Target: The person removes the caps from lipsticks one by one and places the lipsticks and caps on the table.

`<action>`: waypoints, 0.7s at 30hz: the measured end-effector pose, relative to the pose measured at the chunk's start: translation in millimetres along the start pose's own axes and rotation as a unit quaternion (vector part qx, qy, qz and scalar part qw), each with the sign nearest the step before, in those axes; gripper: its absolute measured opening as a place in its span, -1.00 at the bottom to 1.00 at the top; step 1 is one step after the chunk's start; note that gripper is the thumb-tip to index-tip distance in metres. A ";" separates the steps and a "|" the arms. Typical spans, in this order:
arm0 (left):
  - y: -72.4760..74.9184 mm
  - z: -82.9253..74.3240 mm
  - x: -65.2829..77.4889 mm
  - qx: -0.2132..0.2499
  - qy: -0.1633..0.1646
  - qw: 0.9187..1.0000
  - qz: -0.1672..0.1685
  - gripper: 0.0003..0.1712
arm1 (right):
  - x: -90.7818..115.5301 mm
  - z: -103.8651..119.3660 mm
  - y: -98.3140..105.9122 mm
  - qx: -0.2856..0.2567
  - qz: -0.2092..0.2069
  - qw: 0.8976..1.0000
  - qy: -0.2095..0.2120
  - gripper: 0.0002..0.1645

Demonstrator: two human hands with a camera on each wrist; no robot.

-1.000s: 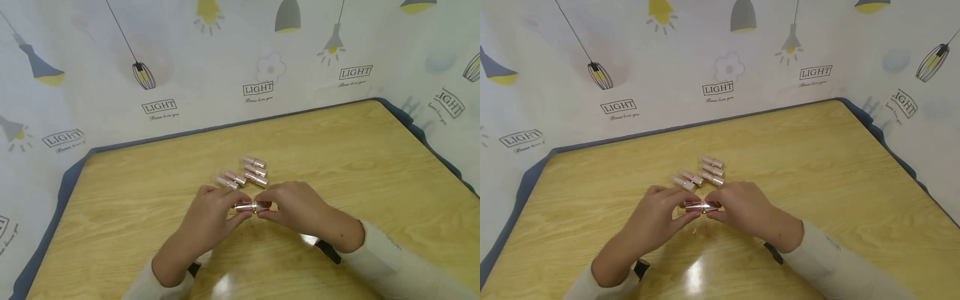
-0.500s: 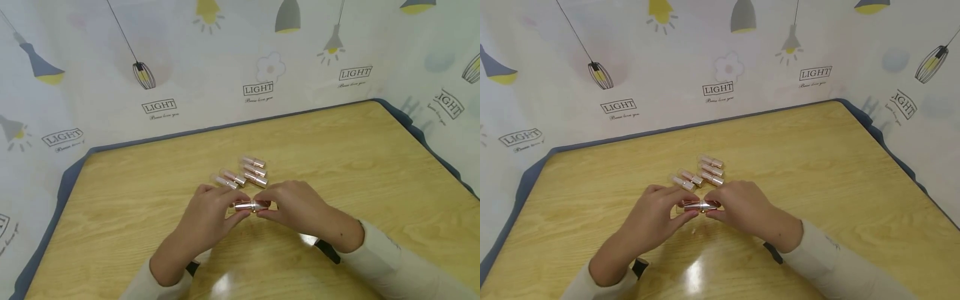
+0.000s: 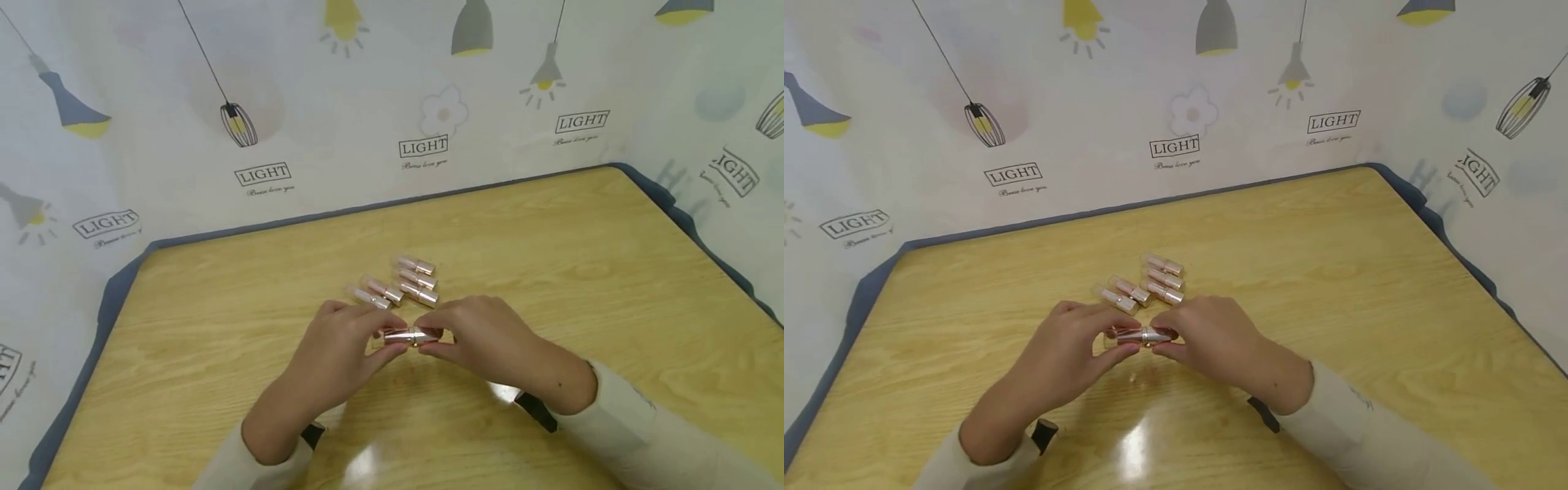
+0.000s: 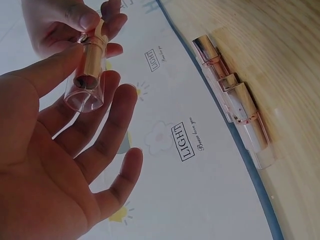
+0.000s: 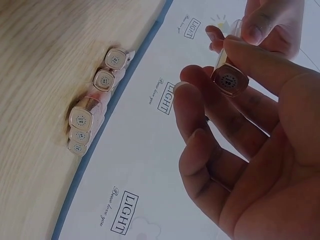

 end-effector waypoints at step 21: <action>-4.7 3.3 0.3 0.048 0.014 0.998 0.036 -0.76 | 3.2 -0.5 -2.8 -0.015 0.013 1.000 0.005 -0.89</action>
Point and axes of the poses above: each hand's wrist, its own x-axis away from the middle knuckle, its own y-axis out of the back of the hand, z = x × y, the point moved 9 cm from there along -x, towards the middle knuckle, and after that the axes turned 10 degrees about x, right-handed, at the moved point
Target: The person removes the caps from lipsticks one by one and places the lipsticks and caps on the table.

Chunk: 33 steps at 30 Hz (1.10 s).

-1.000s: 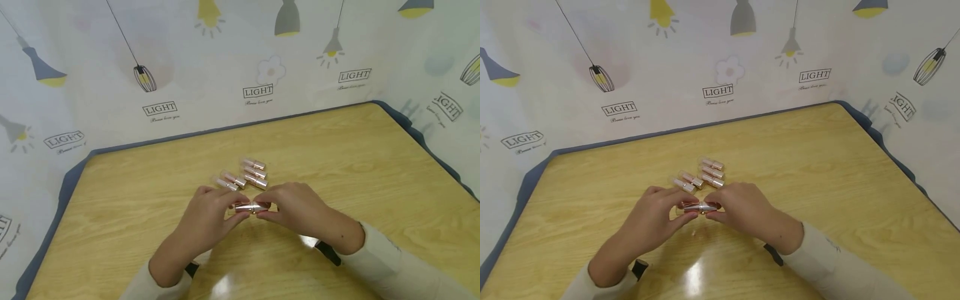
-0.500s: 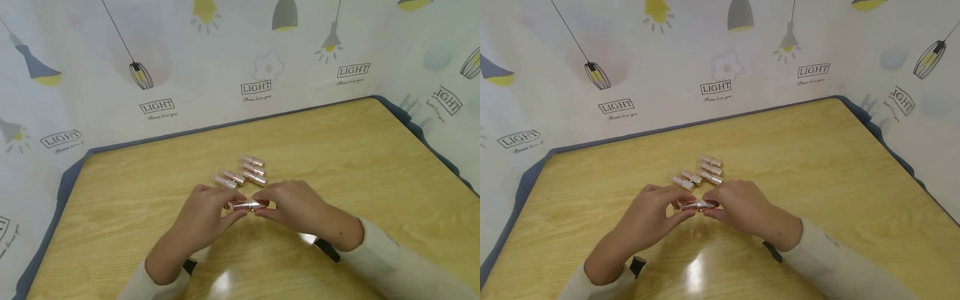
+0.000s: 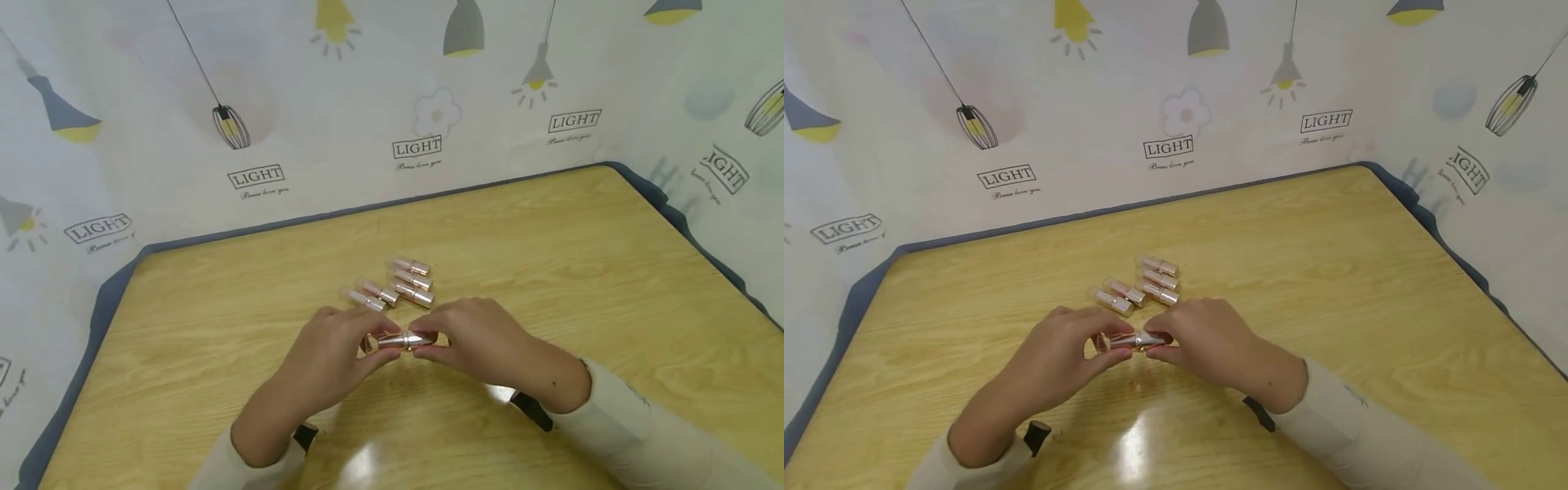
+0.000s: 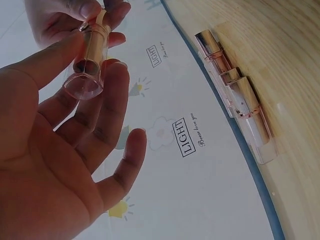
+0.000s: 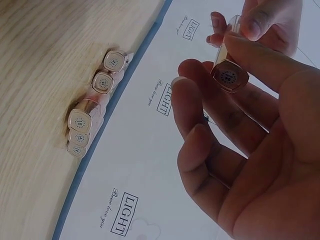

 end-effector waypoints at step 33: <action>-5.1 -0.9 0.7 -0.002 -0.007 1.000 0.008 -0.74 | 0.4 -0.3 5.2 0.010 -0.021 1.000 0.010 -0.83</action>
Point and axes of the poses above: each hand's wrist, its own x-axis away from the middle knuckle, its own y-axis out of the back of the hand, z = x × y, the point moved 9 cm from there along -x, towards the middle knuckle, and after that the axes turned 10 degrees about x, right-handed, at the moved point
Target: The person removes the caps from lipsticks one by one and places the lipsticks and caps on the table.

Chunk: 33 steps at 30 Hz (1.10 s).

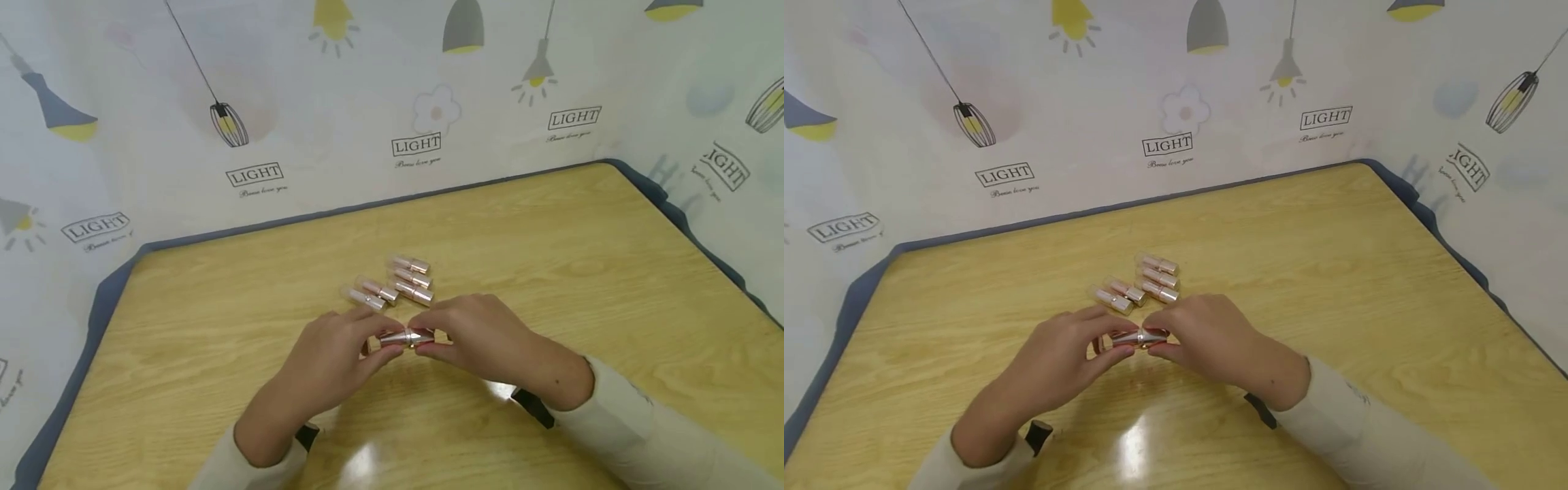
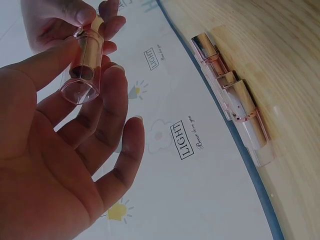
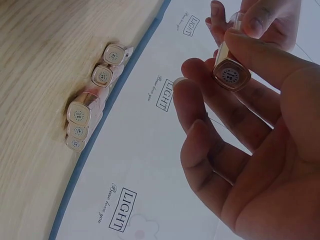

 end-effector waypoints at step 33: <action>4.6 21.6 1.3 -0.003 0.095 0.995 0.036 -0.72 | 2.0 -15.6 -0.5 0.029 0.054 0.997 -0.039 -0.88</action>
Point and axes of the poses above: each hand's wrist, its own x-axis away from the middle knuckle, its own y-axis out of the back of the hand, z = x × y, the point moved 9 cm from there along -x, towards the middle knuckle, and after that the axes turned 10 degrees about x, right-handed, at the moved point
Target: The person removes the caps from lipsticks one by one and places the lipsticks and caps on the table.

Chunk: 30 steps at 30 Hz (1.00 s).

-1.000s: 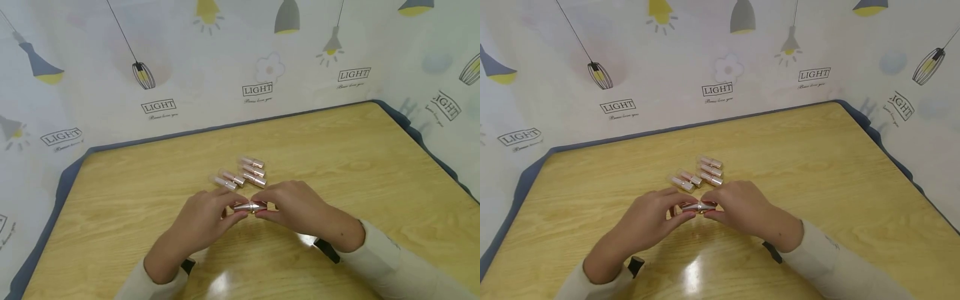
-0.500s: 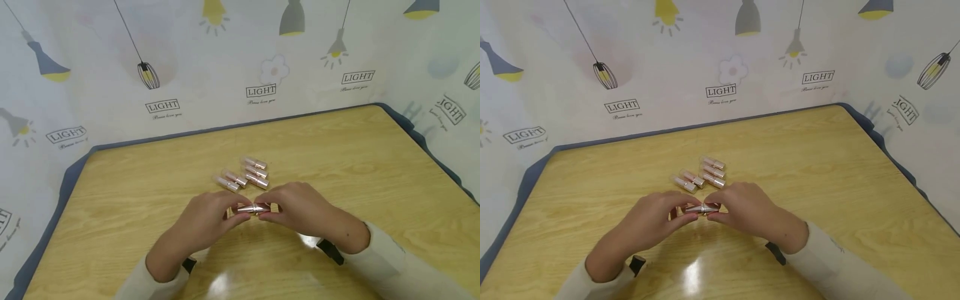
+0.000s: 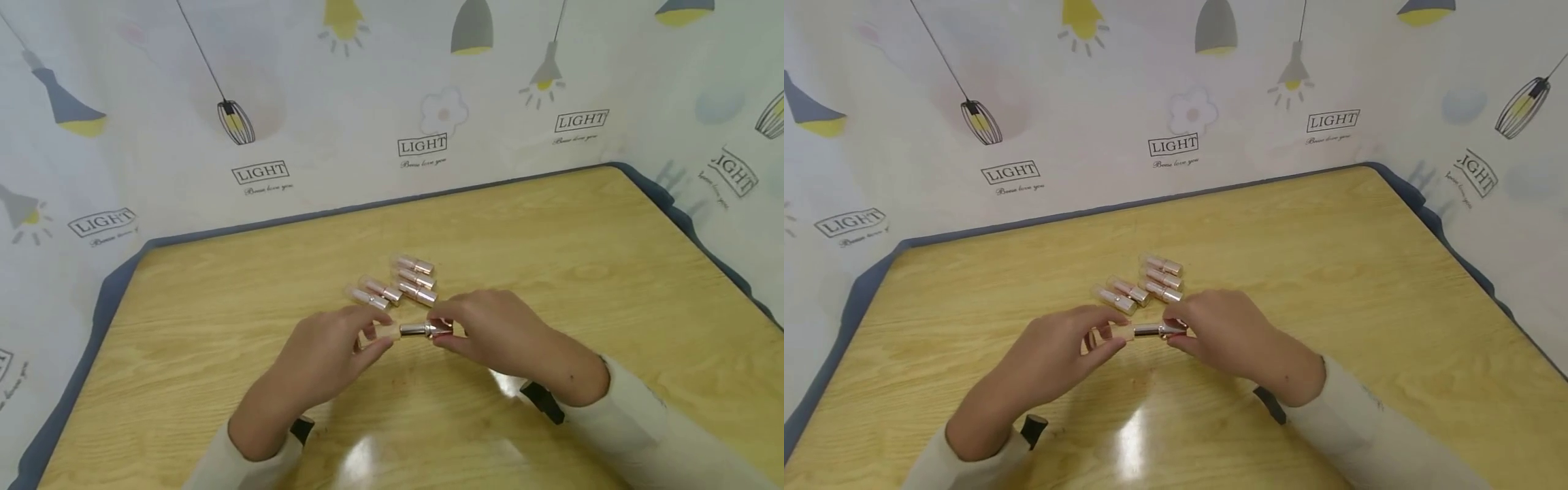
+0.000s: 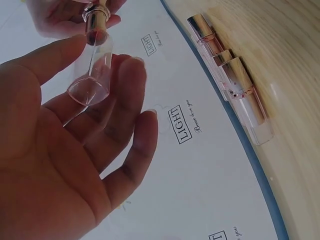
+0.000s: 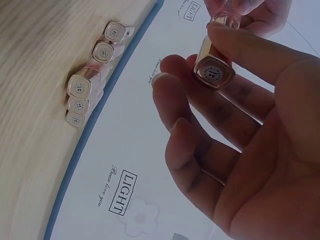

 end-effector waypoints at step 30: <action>-24.4 32.9 -44.0 0.037 0.087 0.995 0.039 -0.72 | -7.5 -25.1 -10.3 -0.059 0.008 0.997 -0.054 -0.76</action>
Point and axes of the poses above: each hand's wrist, its own x-axis away from the middle knuckle, its own y-axis out of the back of the hand, z = x × y, the point moved 9 cm from there along -x, towards the middle knuckle, and after that the axes turned 10 degrees about x, right-handed, at the moved point
